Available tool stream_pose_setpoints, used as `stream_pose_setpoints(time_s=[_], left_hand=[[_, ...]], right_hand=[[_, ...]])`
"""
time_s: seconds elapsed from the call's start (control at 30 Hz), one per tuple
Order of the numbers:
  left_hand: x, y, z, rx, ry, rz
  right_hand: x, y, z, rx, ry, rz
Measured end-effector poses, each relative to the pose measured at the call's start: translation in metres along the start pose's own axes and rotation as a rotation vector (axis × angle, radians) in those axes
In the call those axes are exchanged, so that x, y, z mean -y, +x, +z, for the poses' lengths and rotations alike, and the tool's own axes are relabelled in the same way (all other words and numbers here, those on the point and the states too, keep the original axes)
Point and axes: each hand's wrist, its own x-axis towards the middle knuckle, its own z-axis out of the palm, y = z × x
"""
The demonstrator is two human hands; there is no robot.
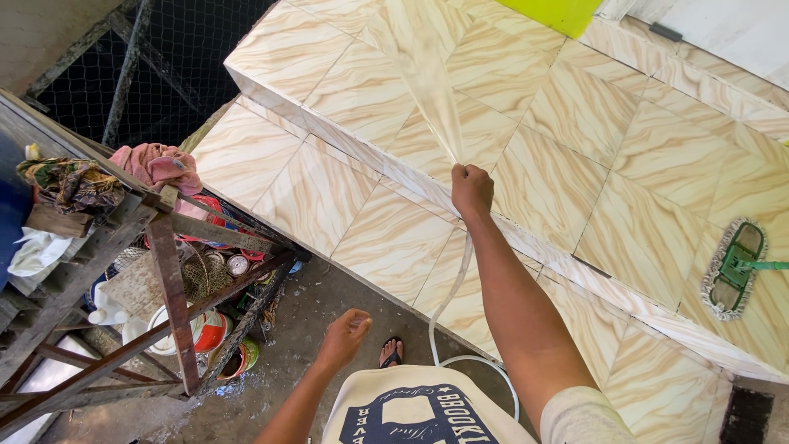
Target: The person uses a hose to spray water on tiled steps and the adjacent floor. They move the hose back and forth to rinse the surfaces, then walk to a nearby water pump and return to the steps.
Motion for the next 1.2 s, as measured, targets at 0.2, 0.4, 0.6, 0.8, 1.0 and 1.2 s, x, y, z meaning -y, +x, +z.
stream_pose_setpoints(time_s=[0.2, 0.4, 0.6, 0.8, 1.0, 1.2], left_hand=[[-0.005, -0.002, -0.002, -0.006, 0.028, -0.024], [0.008, 0.007, -0.002, 0.008, 0.045, 0.021], [0.008, 0.018, 0.001, 0.086, 0.126, 0.034], [-0.016, 0.023, 0.013, 0.165, 0.193, 0.074], [-0.047, 0.021, 0.041, 0.234, 0.267, 0.129], [-0.073, 0.006, 0.074, 0.265, 0.309, 0.135]], right_hand=[[0.007, -0.017, 0.015, 0.143, 0.014, -0.086], [-0.04, -0.028, 0.024, 0.166, -0.05, 0.0], [-0.171, -0.001, 0.014, -0.024, -0.064, 0.163], [-0.256, -0.041, -0.055, -0.261, 0.312, 0.616], [-0.347, -0.087, -0.124, -0.56, 0.616, 0.956], [-0.426, -0.11, -0.136, -0.538, 0.795, 1.14]])
